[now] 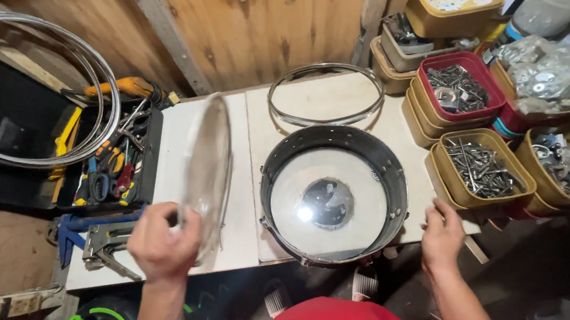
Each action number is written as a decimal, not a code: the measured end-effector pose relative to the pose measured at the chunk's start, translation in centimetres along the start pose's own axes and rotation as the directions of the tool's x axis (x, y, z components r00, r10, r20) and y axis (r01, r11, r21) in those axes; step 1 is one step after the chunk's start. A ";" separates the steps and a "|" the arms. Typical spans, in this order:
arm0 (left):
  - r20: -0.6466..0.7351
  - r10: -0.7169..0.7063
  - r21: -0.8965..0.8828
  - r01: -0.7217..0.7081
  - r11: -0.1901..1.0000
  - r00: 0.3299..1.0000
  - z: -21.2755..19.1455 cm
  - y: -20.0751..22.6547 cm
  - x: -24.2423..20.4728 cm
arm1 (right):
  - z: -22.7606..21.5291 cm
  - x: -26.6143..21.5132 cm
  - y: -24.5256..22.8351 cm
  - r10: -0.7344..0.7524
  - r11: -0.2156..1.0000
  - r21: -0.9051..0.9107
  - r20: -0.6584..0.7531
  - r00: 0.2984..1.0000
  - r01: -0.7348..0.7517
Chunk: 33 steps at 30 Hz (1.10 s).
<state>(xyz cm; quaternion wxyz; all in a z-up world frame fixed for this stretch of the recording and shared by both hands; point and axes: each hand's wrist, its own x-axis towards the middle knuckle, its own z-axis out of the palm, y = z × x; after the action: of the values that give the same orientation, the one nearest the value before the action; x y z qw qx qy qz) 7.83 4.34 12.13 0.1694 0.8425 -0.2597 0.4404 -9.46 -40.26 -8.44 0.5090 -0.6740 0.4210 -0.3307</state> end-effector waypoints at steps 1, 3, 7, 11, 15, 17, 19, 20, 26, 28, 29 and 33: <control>-0.005 0.001 0.000 -0.001 1.000 1.000 0.3 1.1 0.3 | 0.6 -0.9 -3.9 -0.004 1.000 0.003 -0.002 1.000 0.004; 0.011 0.183 -0.114 -0.181 0.977 0.983 0.6 3.3 0.8 | 1.7 -2.8 -11.6 0.153 0.927 0.257 0.408 0.900 -0.274; -0.034 0.364 -0.575 -0.316 0.754 0.931 1.7 8.3 0.1 | 4.6 -6.1 -16.2 0.141 0.635 0.373 0.805 0.576 -0.676; 0.004 0.492 -0.682 -0.358 0.638 0.870 1.6 12.4 -0.2 | 6.3 -8.3 -17.8 0.144 0.510 0.409 0.827 0.543 -0.757; 0.077 0.494 -0.694 -0.310 0.650 0.866 2.0 13.2 -2.1 | 6.6 -8.6 -15.3 0.373 0.514 0.366 0.719 0.586 -0.776; 0.104 0.473 -0.696 -0.276 0.663 0.875 1.9 13.0 -2.6 | 6.6 -8.6 -15.0 0.369 0.513 0.365 0.724 0.583 -0.777; 0.129 0.456 -0.696 -0.247 0.674 0.881 1.8 12.7 -2.9 | 6.7 -8.6 -14.4 0.360 0.509 0.369 0.729 0.582 -0.777; 0.139 0.443 -0.686 -0.236 0.688 0.886 1.7 12.6 -3.0 | 6.8 -8.5 -13.9 0.340 0.501 0.376 0.743 0.577 -0.779; 0.170 0.402 -0.657 -0.201 0.727 0.900 1.6 12.4 -3.6 | 7.1 -8.4 -11.6 0.296 0.499 0.377 0.772 0.562 -0.781; 0.172 0.394 -0.645 -0.199 0.738 0.903 1.5 12.4 -3.6 | 7.1 -8.3 -11.0 0.276 0.511 0.379 0.778 0.564 -0.772; 0.170 0.388 -0.644 -0.196 0.739 0.906 1.6 12.4 -3.6 | 7.1 -8.3 -11.1 0.270 0.525 0.370 0.782 0.562 -0.767; 0.161 0.373 -0.634 -0.193 0.749 0.914 1.5 12.4 -3.4 | 7.2 -8.6 -11.5 0.252 0.538 0.361 0.793 0.554 -0.762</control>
<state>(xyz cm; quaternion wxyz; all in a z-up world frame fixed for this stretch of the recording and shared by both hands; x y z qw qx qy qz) -0.05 -5.48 9.15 0.3223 0.7467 -0.5337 0.2320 -4.16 -28.12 0.62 0.9055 -0.3405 0.2523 -0.0211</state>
